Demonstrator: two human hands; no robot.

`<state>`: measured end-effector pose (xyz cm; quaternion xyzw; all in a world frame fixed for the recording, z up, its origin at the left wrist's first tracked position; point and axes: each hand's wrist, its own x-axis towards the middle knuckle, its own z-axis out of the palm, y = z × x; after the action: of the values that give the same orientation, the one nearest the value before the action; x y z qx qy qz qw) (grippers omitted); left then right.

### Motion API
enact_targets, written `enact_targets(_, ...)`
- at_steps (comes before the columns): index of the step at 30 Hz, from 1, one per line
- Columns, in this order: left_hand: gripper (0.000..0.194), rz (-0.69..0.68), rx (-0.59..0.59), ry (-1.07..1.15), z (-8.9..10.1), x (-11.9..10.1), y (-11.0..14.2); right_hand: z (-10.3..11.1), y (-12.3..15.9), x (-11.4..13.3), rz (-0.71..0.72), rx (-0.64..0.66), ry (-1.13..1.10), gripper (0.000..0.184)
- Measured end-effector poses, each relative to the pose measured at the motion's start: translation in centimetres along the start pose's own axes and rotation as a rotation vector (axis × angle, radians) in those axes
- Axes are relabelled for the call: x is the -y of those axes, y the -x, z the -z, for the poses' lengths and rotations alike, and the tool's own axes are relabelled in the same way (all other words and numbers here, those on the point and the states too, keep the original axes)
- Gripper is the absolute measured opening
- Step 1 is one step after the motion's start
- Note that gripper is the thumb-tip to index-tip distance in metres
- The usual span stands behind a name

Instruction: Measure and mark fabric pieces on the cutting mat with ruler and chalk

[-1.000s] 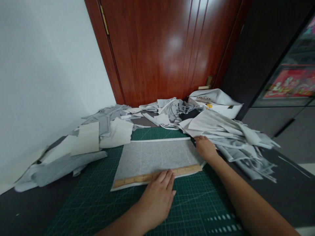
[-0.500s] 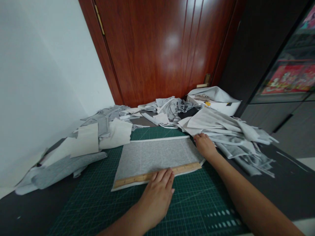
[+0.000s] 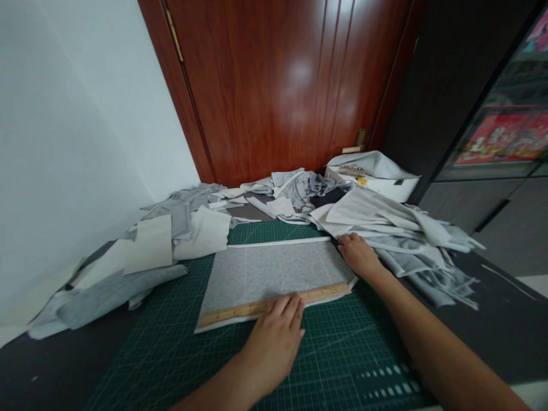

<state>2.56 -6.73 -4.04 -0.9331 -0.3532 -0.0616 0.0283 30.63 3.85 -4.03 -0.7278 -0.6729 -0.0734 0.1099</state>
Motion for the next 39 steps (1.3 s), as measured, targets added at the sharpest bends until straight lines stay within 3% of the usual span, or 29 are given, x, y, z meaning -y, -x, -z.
enact_targets(4, 0.044, -0.024, -0.018, -0.008, 0.1, 0.1, -0.1, 1.3, 1.7, 0.1, 0.172, -0.061, -0.232, 0.019)
enact_targets(7, 0.043, -0.029, -0.044, -0.039, -0.2, 0.0, -0.2, 2.0, 4.4, 0.1, 0.357, 0.073, -0.439, 0.020)
enact_targets(10, 0.041, -0.035, -0.042, -0.101, -0.9, -0.1, -0.5, 2.4, 7.0, 0.0, 0.430, 0.141, -0.495, 0.029)
enact_targets(15, 0.031, -0.051, -0.052, -0.204, -1.1, -0.1, -2.0, 2.1, 8.8, -0.7, 0.414, 0.093, -0.513, 0.029)
enact_targets(21, 0.021, -0.077, 0.156, -0.263, 1.1, -0.3, -4.9, 1.1, 8.9, -1.2, 0.353, 0.062, -0.648, 0.018)
enact_targets(26, 0.022, -0.060, 0.248, -0.258, 2.1, -0.3, -5.7, 1.3, 9.1, -1.1, 0.330, 0.065, -0.719, 0.018)
enact_targets(39, 0.029, -0.082, 0.188, -0.176, 3.2, -0.1, -5.6, 1.6, 9.3, -0.7, 0.348, 0.033, -0.660, 0.022)
